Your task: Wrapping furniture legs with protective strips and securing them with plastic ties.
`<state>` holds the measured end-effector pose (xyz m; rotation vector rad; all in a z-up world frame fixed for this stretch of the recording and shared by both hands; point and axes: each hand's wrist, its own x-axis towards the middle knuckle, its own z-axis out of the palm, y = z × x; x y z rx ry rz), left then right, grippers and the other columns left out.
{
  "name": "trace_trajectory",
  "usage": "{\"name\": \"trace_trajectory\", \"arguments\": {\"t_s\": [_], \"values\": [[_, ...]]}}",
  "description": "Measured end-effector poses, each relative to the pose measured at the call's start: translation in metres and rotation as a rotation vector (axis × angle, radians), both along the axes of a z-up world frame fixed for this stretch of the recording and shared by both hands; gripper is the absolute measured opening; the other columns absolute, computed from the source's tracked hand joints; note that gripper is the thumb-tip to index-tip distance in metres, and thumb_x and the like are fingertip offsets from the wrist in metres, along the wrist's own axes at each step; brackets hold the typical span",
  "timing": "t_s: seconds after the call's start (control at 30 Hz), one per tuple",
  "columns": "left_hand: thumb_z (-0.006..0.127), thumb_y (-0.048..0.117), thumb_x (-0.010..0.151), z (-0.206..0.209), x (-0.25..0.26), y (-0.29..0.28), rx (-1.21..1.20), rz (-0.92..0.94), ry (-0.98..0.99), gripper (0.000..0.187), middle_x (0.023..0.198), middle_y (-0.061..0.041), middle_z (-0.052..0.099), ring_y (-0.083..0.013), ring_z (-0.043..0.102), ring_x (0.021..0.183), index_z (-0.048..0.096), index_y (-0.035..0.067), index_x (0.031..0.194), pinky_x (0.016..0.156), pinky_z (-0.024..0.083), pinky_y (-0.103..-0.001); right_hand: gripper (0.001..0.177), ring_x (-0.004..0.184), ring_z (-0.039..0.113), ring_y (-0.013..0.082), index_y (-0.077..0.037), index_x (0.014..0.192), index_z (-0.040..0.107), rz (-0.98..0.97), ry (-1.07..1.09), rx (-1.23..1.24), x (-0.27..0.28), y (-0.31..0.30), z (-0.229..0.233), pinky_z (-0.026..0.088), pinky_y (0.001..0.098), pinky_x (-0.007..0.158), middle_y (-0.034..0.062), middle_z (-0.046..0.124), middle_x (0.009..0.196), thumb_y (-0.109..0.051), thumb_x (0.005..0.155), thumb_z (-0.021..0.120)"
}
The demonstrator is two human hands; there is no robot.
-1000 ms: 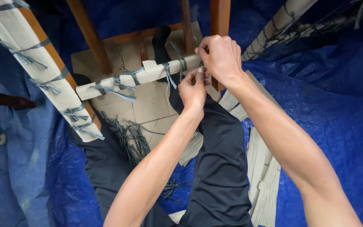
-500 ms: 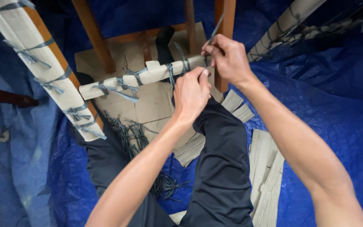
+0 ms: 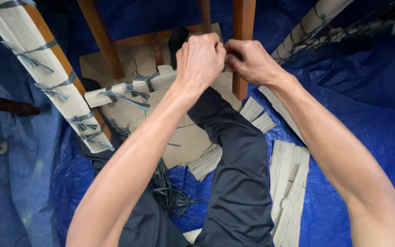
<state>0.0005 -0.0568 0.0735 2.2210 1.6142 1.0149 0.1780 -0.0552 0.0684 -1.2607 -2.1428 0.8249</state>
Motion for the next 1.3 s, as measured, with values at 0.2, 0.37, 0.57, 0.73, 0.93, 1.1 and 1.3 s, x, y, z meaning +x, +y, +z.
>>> {"name": "trace_trajectory", "arguments": {"t_s": [0.2, 0.37, 0.57, 0.73, 0.93, 1.1, 1.3], "values": [[0.067, 0.023, 0.090, 0.001, -0.005, 0.011, -0.031, -0.055, -0.017, 0.020, 0.079, -0.019, 0.073, -0.0397, 0.071, 0.076, 0.075, 0.006, 0.085, 0.066, 0.054, -0.051, 0.019, 0.075, 0.071, 0.0233, 0.004, 0.108, 0.070, 0.032, -0.044, 0.031, 0.003, 0.004, 0.000, 0.053, 0.0368, 0.065, 0.0180, 0.072, 0.085, -0.013, 0.099, 0.066], [0.067, 0.025, 0.092, -0.003, -0.018, 0.016, -0.073, -0.095, -0.119, 0.022, 0.086, -0.017, 0.075, -0.0372, 0.071, 0.082, 0.075, 0.005, 0.087, 0.071, 0.054, -0.047, 0.020, 0.074, 0.070, 0.0179, 0.002, 0.103, 0.071, 0.027, -0.005, -0.073, 0.002, 0.003, 0.004, 0.053, 0.0342, 0.066, 0.0115, 0.074, 0.083, -0.018, 0.101, 0.066], [0.060, 0.005, 0.091, -0.035, -0.026, 0.033, -0.260, -0.340, -0.308, 0.023, 0.093, -0.012, 0.078, -0.0279, 0.078, 0.093, 0.066, 0.005, 0.113, 0.082, 0.059, -0.038, 0.017, 0.079, 0.066, 0.0106, 0.000, 0.101, 0.069, 0.061, 0.103, -0.173, 0.008, 0.003, -0.003, 0.053, 0.0291, 0.071, 0.0044, 0.072, 0.085, -0.016, 0.103, 0.066], [0.071, -0.006, 0.079, -0.034, -0.023, 0.028, -0.227, -0.471, -0.222, 0.042, 0.092, -0.012, 0.078, -0.0300, 0.076, 0.092, 0.062, 0.004, 0.119, 0.081, 0.058, -0.039, 0.012, 0.079, 0.058, 0.0069, 0.001, 0.100, 0.067, 0.040, 0.158, -0.181, 0.011, -0.002, -0.006, 0.050, 0.0276, 0.071, 0.0041, 0.066, 0.084, -0.011, 0.100, 0.071], [0.075, -0.002, 0.081, -0.035, -0.022, 0.030, -0.193, -0.521, -0.263, 0.042, 0.090, -0.012, 0.076, -0.0293, 0.076, 0.092, 0.056, 0.003, 0.118, 0.079, 0.058, -0.038, 0.012, 0.078, 0.065, 0.0154, 0.001, 0.104, 0.069, 0.007, 0.076, 0.059, 0.007, -0.011, -0.006, 0.052, 0.0315, 0.069, 0.0099, 0.067, 0.086, -0.001, 0.092, 0.072], [0.076, 0.005, 0.075, -0.036, -0.014, 0.032, -0.295, -0.349, -0.234, 0.041, 0.082, -0.012, 0.075, -0.0286, 0.075, 0.081, 0.053, 0.002, 0.109, 0.073, 0.056, -0.038, 0.021, 0.090, 0.067, 0.0398, 0.000, 0.106, 0.063, -0.044, -0.092, 0.532, -0.001, -0.017, -0.024, 0.054, 0.0433, 0.074, 0.0182, 0.062, 0.101, 0.006, 0.089, 0.073], [0.067, 0.005, 0.088, -0.046, -0.020, 0.047, -0.261, -0.383, -0.220, 0.017, 0.088, -0.013, 0.078, -0.0242, 0.077, 0.083, 0.076, 0.004, 0.102, 0.076, 0.058, -0.035, 0.023, 0.088, 0.067, 0.0386, 0.001, 0.106, 0.061, -0.187, 0.018, 0.620, -0.012, -0.014, -0.056, 0.055, 0.0428, 0.074, 0.0182, 0.062, 0.101, 0.006, 0.090, 0.076]]}}
